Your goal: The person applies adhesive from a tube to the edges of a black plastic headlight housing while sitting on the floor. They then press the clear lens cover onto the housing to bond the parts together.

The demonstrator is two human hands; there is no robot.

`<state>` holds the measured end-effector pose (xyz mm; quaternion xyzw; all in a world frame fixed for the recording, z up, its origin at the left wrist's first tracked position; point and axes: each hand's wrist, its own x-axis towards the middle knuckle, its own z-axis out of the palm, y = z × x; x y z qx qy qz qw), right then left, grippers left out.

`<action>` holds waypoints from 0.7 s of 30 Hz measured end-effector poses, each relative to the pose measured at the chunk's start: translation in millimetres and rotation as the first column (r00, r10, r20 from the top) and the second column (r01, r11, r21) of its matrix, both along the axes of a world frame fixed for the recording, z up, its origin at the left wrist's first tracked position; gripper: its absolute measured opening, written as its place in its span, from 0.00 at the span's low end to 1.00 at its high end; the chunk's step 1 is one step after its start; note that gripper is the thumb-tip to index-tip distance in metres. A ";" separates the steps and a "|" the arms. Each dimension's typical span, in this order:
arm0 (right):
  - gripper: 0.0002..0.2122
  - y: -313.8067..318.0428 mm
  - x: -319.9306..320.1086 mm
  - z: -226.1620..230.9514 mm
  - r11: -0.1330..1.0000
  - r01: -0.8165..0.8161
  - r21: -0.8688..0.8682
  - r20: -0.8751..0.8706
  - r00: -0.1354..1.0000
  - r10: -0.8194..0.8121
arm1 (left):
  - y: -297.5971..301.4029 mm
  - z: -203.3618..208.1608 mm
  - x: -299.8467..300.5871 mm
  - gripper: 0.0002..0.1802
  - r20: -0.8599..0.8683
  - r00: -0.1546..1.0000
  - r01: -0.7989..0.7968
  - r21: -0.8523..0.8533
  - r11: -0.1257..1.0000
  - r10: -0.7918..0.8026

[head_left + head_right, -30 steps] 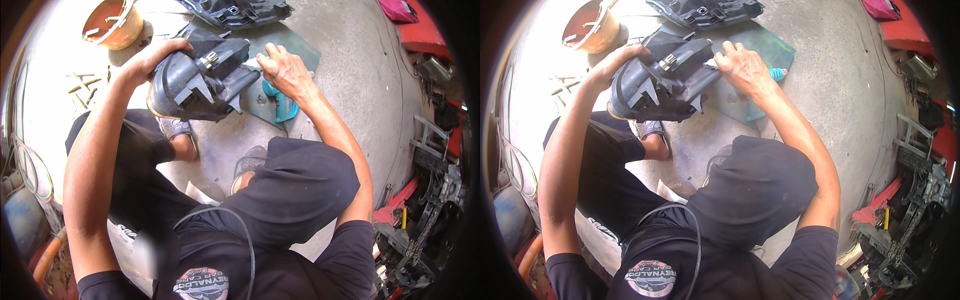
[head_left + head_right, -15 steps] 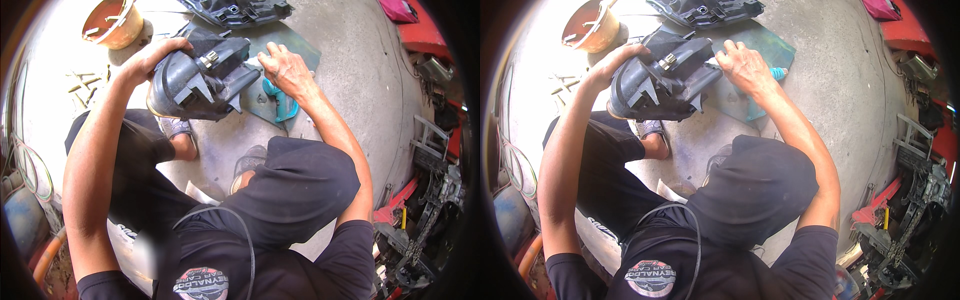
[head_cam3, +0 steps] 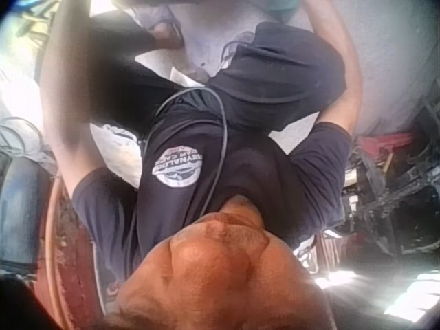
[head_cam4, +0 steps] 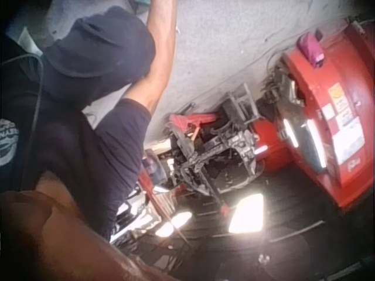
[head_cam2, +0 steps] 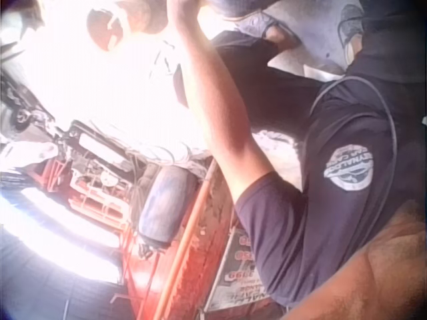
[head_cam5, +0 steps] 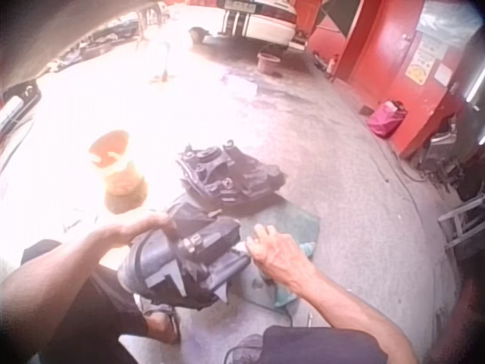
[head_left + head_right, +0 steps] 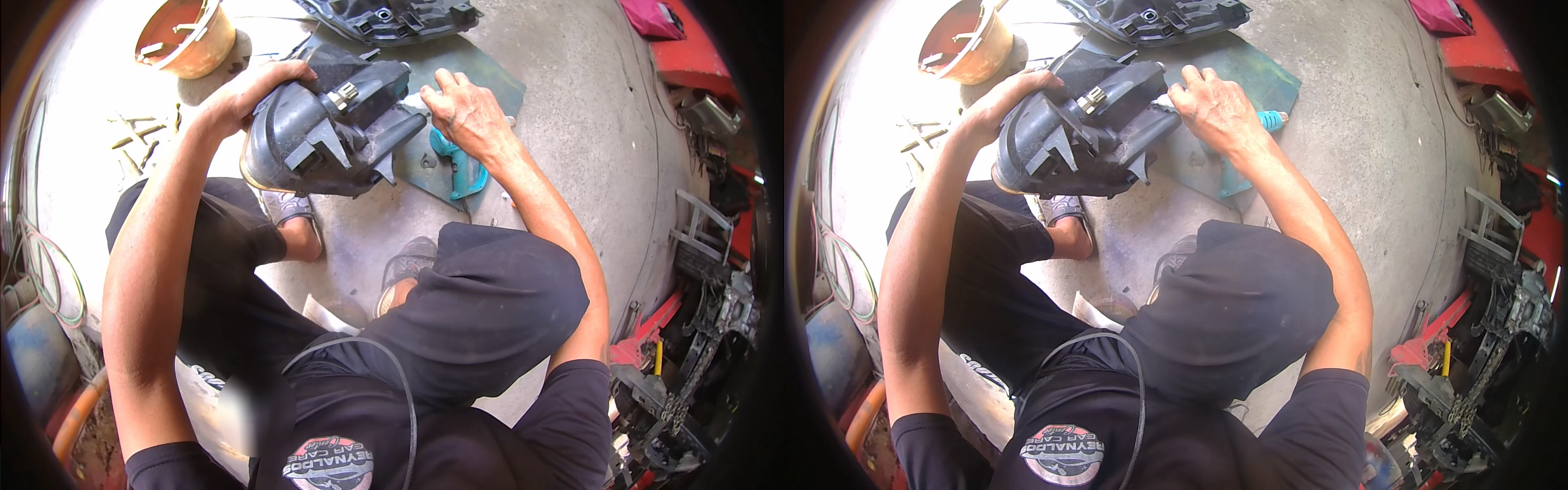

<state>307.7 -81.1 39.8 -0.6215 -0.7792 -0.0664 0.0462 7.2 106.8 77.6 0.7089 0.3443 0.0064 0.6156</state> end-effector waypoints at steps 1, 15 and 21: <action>0.09 0.1 0.2 -0.1 1.000 -0.001 0.001 0.004 1.000 0.001 | 0.5 -0.6 0.0 0.22 0.003 1.000 0.003 0.001 1.000 -0.003; 0.09 0.0 -4.0 1.8 0.999 -0.037 -0.002 0.029 0.999 0.037 | 0.9 8.0 2.1 0.19 -0.069 0.998 0.000 -0.066 0.998 -0.005; 0.09 -0.5 -7.7 6.9 0.999 -0.044 -0.018 0.044 0.998 0.045 | -2.6 13.7 3.8 0.20 -0.079 0.997 -0.004 -0.053 0.999 -0.001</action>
